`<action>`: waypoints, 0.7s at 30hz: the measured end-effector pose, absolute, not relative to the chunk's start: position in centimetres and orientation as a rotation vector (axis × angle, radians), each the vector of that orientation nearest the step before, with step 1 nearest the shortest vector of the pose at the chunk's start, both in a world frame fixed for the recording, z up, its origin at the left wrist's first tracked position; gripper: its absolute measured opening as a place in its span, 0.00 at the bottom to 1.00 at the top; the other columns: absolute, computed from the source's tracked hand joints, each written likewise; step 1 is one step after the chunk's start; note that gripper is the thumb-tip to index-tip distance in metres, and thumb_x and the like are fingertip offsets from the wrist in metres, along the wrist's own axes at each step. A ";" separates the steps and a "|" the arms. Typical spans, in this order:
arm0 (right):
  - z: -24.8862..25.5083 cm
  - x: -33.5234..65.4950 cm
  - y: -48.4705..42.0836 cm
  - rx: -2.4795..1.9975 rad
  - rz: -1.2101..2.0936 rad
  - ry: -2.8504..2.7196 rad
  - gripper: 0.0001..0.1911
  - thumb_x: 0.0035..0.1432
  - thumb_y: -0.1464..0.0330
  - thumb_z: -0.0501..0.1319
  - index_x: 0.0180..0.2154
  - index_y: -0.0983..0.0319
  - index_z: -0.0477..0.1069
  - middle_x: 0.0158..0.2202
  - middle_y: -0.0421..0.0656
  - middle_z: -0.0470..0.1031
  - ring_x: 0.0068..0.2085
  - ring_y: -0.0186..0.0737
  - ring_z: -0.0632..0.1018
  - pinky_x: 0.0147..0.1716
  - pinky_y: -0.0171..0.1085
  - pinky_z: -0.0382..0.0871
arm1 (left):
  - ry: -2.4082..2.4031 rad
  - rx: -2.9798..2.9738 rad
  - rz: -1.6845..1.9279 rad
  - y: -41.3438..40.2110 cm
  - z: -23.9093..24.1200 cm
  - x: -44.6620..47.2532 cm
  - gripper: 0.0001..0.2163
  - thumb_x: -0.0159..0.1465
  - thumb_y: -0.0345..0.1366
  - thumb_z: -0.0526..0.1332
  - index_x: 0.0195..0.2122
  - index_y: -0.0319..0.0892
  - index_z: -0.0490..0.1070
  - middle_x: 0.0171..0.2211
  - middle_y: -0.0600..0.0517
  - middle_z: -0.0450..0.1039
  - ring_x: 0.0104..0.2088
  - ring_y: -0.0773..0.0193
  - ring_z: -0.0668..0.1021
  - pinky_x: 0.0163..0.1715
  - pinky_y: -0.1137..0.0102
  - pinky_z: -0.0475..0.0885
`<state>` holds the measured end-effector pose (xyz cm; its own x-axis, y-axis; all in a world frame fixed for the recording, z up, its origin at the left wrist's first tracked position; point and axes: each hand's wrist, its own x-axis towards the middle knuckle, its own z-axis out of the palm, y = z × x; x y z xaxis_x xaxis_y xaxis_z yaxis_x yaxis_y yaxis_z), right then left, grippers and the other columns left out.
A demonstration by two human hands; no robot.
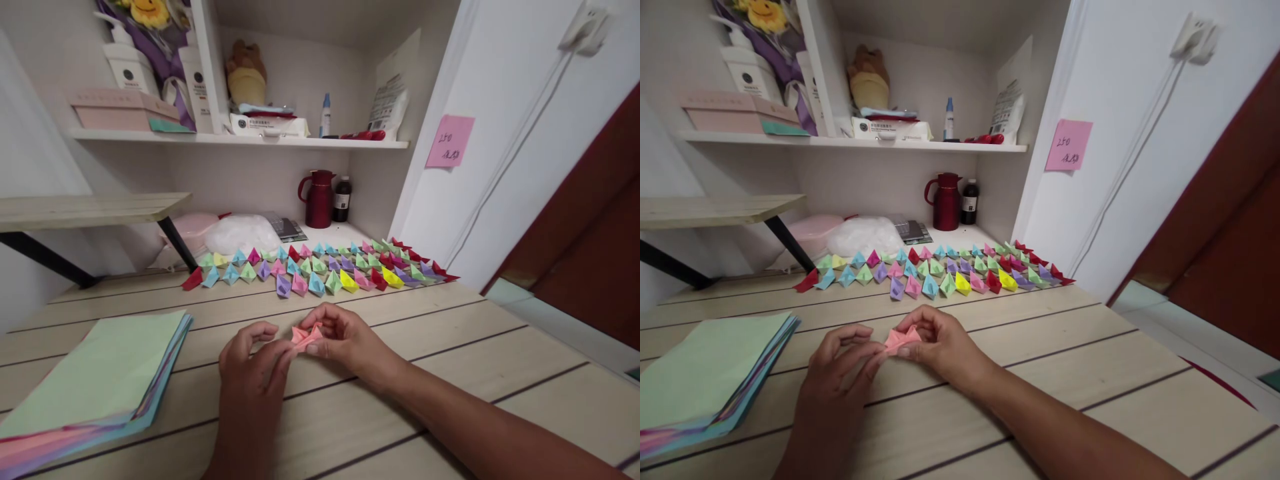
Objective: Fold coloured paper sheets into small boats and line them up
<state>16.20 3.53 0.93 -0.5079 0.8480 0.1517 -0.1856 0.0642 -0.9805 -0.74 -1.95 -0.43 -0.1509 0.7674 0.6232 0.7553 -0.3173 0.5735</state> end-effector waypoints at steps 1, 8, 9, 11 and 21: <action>0.9 16.2 3.5 -0.682 1.557 -1.502 0.22 0.45 0.65 0.72 0.40 0.60 0.65 0.39 0.42 0.75 0.37 0.34 0.75 0.37 0.35 0.68 | 1.850 2.069 1.522 -2.0 -0.5 -0.7 0.08 0.61 0.41 0.59 0.30 0.52 0.78 0.43 0.51 0.71 0.43 0.57 0.73 0.51 0.57 0.65; 0.8 16.5 3.6 -0.602 1.415 -1.455 0.21 0.48 0.70 0.71 0.35 0.58 0.58 0.42 0.41 0.75 0.39 0.36 0.76 0.38 0.36 0.68 | 1.799 2.269 1.471 -1.7 -0.6 -1.5 0.09 0.63 0.39 0.57 0.33 0.52 0.77 0.41 0.53 0.76 0.44 0.58 0.75 0.53 0.58 0.64; 0.9 16.6 3.6 -0.621 1.376 -1.483 0.20 0.48 0.69 0.70 0.34 0.58 0.58 0.42 0.42 0.75 0.40 0.36 0.76 0.39 0.36 0.68 | 1.778 2.278 1.431 -1.7 -0.7 -1.5 0.09 0.64 0.39 0.56 0.34 0.52 0.77 0.40 0.54 0.77 0.44 0.59 0.76 0.54 0.59 0.64; 1.0 16.6 3.6 -0.684 1.278 -1.570 0.15 0.50 0.67 0.69 0.32 0.60 0.62 0.40 0.43 0.75 0.40 0.38 0.76 0.40 0.37 0.69 | 1.752 2.285 1.377 -1.5 -0.9 -1.7 0.10 0.64 0.40 0.55 0.34 0.51 0.76 0.36 0.55 0.79 0.43 0.59 0.77 0.54 0.60 0.65; 1.5 17.2 3.1 -0.769 1.049 -1.829 0.08 0.58 0.64 0.63 0.40 0.59 0.74 0.39 0.42 0.76 0.41 0.39 0.74 0.41 0.36 0.67 | 1.697 2.271 1.526 -1.7 -0.4 -1.6 0.06 0.63 0.37 0.57 0.34 0.50 0.74 0.34 0.57 0.79 0.39 0.60 0.78 0.47 0.63 0.68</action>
<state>17.15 3.12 1.50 -0.4333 0.8186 0.3769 0.0884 0.4548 -0.8862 -1.58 -1.73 -0.43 -0.0035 0.7055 0.7087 0.7795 -0.4420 0.4439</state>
